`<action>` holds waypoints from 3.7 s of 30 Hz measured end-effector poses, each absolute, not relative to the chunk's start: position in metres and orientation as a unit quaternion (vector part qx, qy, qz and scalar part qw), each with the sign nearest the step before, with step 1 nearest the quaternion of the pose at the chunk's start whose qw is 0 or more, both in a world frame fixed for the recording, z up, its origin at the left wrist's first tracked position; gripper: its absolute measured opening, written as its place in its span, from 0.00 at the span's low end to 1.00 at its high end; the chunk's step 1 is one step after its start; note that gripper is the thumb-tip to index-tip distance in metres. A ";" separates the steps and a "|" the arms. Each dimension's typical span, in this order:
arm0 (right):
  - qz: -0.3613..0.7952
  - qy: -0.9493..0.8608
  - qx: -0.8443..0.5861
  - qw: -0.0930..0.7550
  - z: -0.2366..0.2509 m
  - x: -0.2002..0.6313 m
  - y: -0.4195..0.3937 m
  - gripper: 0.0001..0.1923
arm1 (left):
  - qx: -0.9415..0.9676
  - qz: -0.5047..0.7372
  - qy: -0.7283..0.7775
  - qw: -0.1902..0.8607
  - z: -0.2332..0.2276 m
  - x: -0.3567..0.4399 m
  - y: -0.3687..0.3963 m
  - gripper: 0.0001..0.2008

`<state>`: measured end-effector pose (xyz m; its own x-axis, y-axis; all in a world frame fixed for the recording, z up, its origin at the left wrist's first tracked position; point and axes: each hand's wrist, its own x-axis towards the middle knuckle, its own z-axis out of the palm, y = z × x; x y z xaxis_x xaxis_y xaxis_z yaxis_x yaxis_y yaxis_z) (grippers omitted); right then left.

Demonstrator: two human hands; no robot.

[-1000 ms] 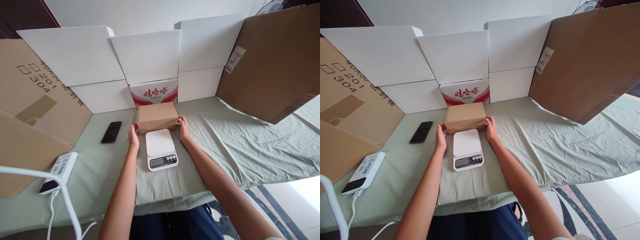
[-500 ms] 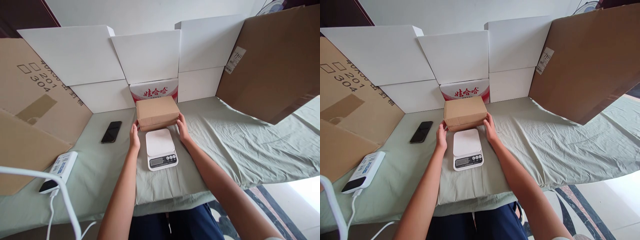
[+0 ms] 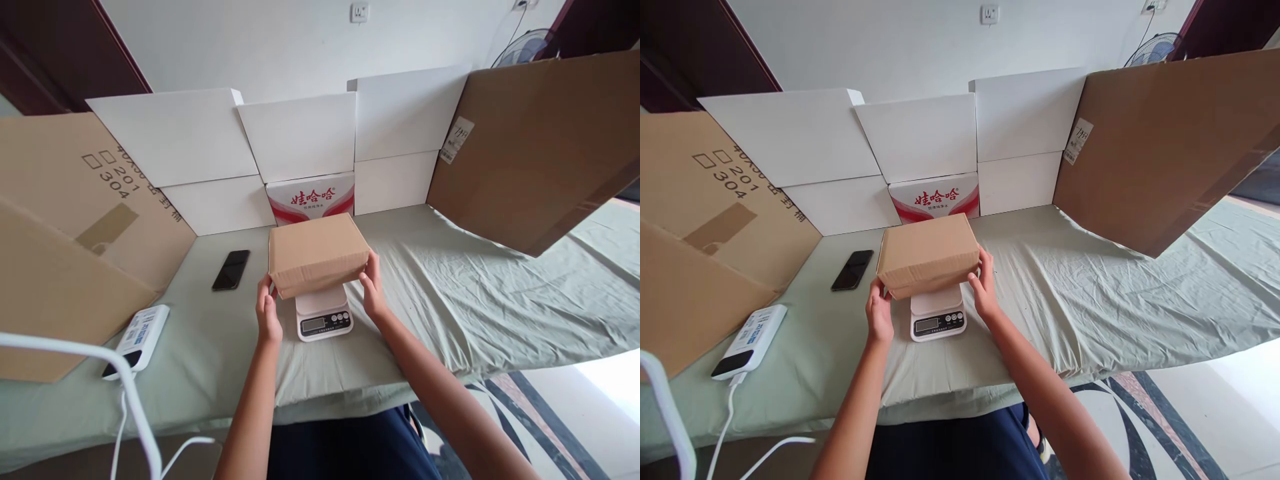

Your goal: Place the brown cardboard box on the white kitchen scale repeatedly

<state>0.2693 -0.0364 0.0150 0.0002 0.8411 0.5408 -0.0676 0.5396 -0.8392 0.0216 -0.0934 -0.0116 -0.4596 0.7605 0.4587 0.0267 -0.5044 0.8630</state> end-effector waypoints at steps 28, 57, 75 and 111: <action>0.354 -0.604 -0.342 0.628 -0.012 0.272 -0.059 0.31 | 0.385 0.769 0.419 0.291 -0.031 0.023 -0.117 0.37; 0.382 -0.567 -0.370 0.630 0.000 0.271 -0.063 0.27 | 0.407 0.761 0.429 0.267 -0.022 0.026 -0.121 0.36; 0.369 -0.576 -0.385 0.620 -0.002 0.272 -0.065 0.27 | 0.413 0.750 0.441 0.268 -0.020 0.027 -0.123 0.38; 0.284 -0.448 -0.428 0.732 0.006 0.287 -0.049 0.23 | 0.386 0.773 0.448 0.229 -0.020 0.016 -0.123 0.32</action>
